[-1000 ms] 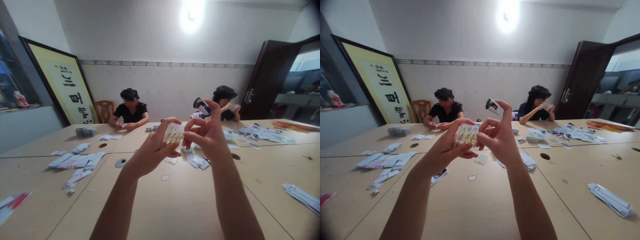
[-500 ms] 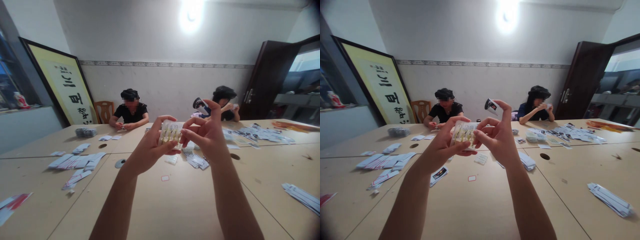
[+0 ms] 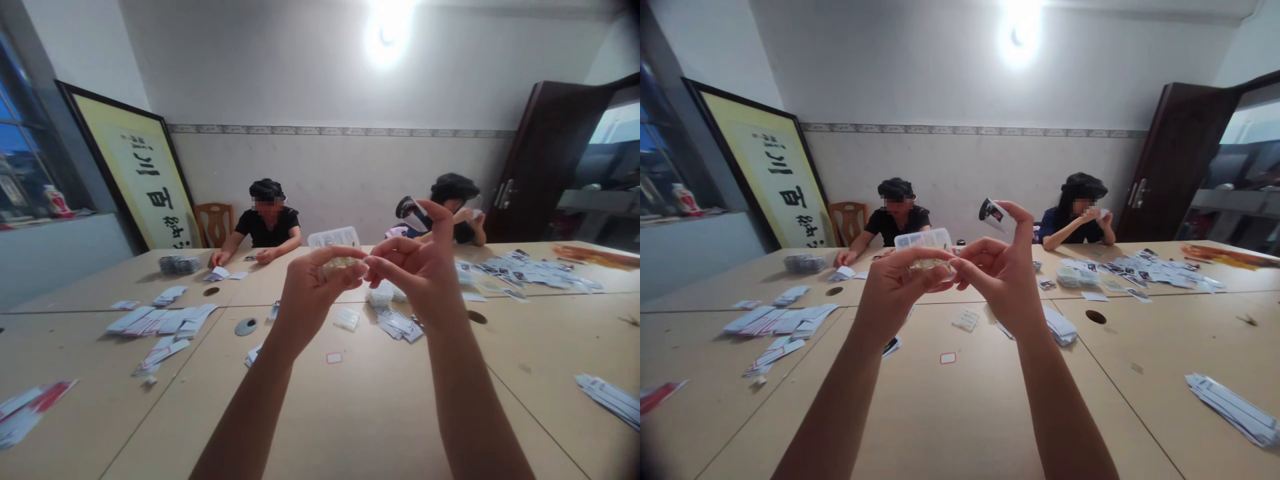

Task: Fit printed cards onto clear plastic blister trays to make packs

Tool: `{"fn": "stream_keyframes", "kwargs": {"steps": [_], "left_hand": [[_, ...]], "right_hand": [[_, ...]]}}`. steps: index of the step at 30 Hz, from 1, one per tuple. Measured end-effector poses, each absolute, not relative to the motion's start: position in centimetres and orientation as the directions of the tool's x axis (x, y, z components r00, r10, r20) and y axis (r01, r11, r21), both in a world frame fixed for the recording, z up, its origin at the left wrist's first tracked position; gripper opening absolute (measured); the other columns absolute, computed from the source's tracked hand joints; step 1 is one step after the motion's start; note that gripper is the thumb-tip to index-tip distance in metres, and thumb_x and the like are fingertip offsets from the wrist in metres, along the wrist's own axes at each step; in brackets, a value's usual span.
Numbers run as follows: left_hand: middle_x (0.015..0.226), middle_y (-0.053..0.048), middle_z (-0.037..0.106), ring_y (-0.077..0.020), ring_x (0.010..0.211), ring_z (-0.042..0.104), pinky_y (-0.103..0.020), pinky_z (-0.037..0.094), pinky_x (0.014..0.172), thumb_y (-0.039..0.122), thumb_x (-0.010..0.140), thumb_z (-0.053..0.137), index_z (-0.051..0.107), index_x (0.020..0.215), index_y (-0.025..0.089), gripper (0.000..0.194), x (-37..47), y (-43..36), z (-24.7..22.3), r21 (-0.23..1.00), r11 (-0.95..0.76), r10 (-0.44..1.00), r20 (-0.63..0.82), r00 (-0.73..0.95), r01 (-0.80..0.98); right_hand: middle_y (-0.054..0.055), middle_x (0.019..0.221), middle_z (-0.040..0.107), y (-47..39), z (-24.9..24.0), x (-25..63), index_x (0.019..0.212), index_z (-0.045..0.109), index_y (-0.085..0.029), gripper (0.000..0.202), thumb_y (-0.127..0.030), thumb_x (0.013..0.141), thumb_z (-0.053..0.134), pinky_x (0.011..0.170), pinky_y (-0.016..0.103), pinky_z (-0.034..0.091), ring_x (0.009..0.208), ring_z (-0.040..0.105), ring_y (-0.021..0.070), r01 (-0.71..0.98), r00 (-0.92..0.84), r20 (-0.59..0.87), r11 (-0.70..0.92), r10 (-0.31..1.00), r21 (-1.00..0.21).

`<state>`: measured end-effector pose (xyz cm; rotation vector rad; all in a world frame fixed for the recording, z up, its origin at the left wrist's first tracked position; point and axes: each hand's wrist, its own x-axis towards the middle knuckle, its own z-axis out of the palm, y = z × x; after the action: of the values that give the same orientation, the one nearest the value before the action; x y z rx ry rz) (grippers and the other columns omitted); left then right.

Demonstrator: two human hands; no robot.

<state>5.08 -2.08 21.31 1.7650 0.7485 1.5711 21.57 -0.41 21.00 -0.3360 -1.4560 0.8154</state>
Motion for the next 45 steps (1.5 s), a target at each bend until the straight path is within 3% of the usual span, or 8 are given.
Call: {"fn": "stream_keyframes", "kwargs": {"steps": [5, 14, 22, 27, 33, 37, 45], "left_hand": [[0.079, -0.003, 0.077, -0.0134, 0.069, 0.069, -0.022, 0.062, 0.064, 0.034, 0.074, 0.087, 0.080, 0.085, 0.020, 0.019, 5.2, -2.1, 21.3, 0.720, -0.683, 0.728, 0.684, 0.035, 0.123], [0.063, -0.001, 0.071, -0.0124, 0.060, 0.065, -0.025, 0.060, 0.061, 0.034, 0.077, 0.085, 0.077, 0.076, 0.020, 0.016, 5.0, -2.0, 20.8, 0.730, -0.680, 0.733, 0.675, 0.082, 0.069], [0.076, -0.004, 0.077, -0.0160, 0.071, 0.070, -0.030, 0.061, 0.068, 0.034, 0.080, 0.082, 0.078, 0.080, 0.020, 0.014, 4.9, -1.8, 20.8, 0.690, -0.718, 0.696, 0.713, 0.083, 0.087], [0.079, -0.002, 0.078, -0.0147, 0.072, 0.069, -0.027, 0.056, 0.065, 0.032, 0.083, 0.079, 0.078, 0.083, 0.021, 0.011, 5.0, -1.7, 21.0, 0.554, -0.782, 0.592, 0.804, 0.061, 0.286], [0.080, 0.000, 0.079, -0.0131, 0.068, 0.067, -0.027, 0.053, 0.067, 0.024, 0.088, 0.075, 0.078, 0.086, 0.024, 0.003, 5.6, -1.2, 20.4, 0.236, -0.794, 0.335, 0.939, 0.080, 0.560], [0.080, -0.001, 0.079, -0.0149, 0.072, 0.070, -0.028, 0.056, 0.070, 0.027, 0.088, 0.075, 0.079, 0.094, 0.025, 0.007, 5.6, -1.0, 20.1, 0.196, -0.789, 0.306, 0.947, 0.096, 0.582], [0.068, 0.002, 0.066, -0.0080, 0.056, 0.058, -0.018, 0.045, 0.053, 0.029, 0.094, 0.068, 0.079, 0.100, 0.028, 0.013, 5.7, -0.7, 19.3, 0.101, -0.794, 0.228, 0.963, 0.140, 0.600]], "right_hand": [[-0.007, 0.074, 0.070, -0.5, 21.0, 21.6, 0.133, 0.029, -0.034, 0.081, -0.025, 0.075, 0.085, 0.052, 0.031, 0.061, 0.056, 0.068, 0.0157, -0.282, -0.105, 0.730, 0.684, 0.675, -0.673], [-0.007, 0.073, 0.072, -0.3, 21.1, 22.6, 0.142, 0.023, -0.035, 0.094, -0.028, 0.074, 0.087, 0.053, 0.035, 0.065, 0.057, 0.072, 0.0187, -0.258, -0.224, 0.660, 0.609, 0.717, -0.750], [-0.005, 0.080, 0.072, -0.4, 21.0, 23.1, 0.144, 0.025, -0.042, 0.090, -0.028, 0.078, 0.084, 0.057, 0.047, 0.067, 0.062, 0.074, 0.0240, -0.206, -0.258, 0.662, 0.629, 0.704, -0.750], [-0.004, 0.084, 0.077, -0.9, 21.1, 23.1, 0.145, 0.025, -0.036, 0.088, -0.024, 0.079, 0.082, 0.058, 0.037, 0.065, 0.060, 0.073, 0.0183, -0.236, -0.233, 0.659, 0.616, 0.715, -0.751], [-0.004, 0.083, 0.078, -1.4, 21.4, 23.3, 0.145, 0.027, -0.032, 0.078, -0.023, 0.084, 0.075, 0.058, 0.030, 0.062, 0.061, 0.071, 0.0153, -0.173, -0.190, 0.661, 0.638, 0.726, -0.750], [-0.002, 0.084, 0.077, -1.4, 21.3, 23.6, 0.143, 0.031, -0.032, 0.072, -0.024, 0.085, 0.073, 0.057, 0.033, 0.062, 0.062, 0.072, 0.0173, -0.103, -0.194, 0.683, 0.678, 0.704, -0.728], [-0.001, 0.083, 0.075, -0.6, 21.1, 24.1, 0.144, 0.027, -0.033, 0.075, -0.023, 0.085, 0.073, 0.055, 0.035, 0.064, 0.063, 0.073, 0.0202, -0.021, -0.227, 0.696, 0.711, 0.681, -0.703]]}}
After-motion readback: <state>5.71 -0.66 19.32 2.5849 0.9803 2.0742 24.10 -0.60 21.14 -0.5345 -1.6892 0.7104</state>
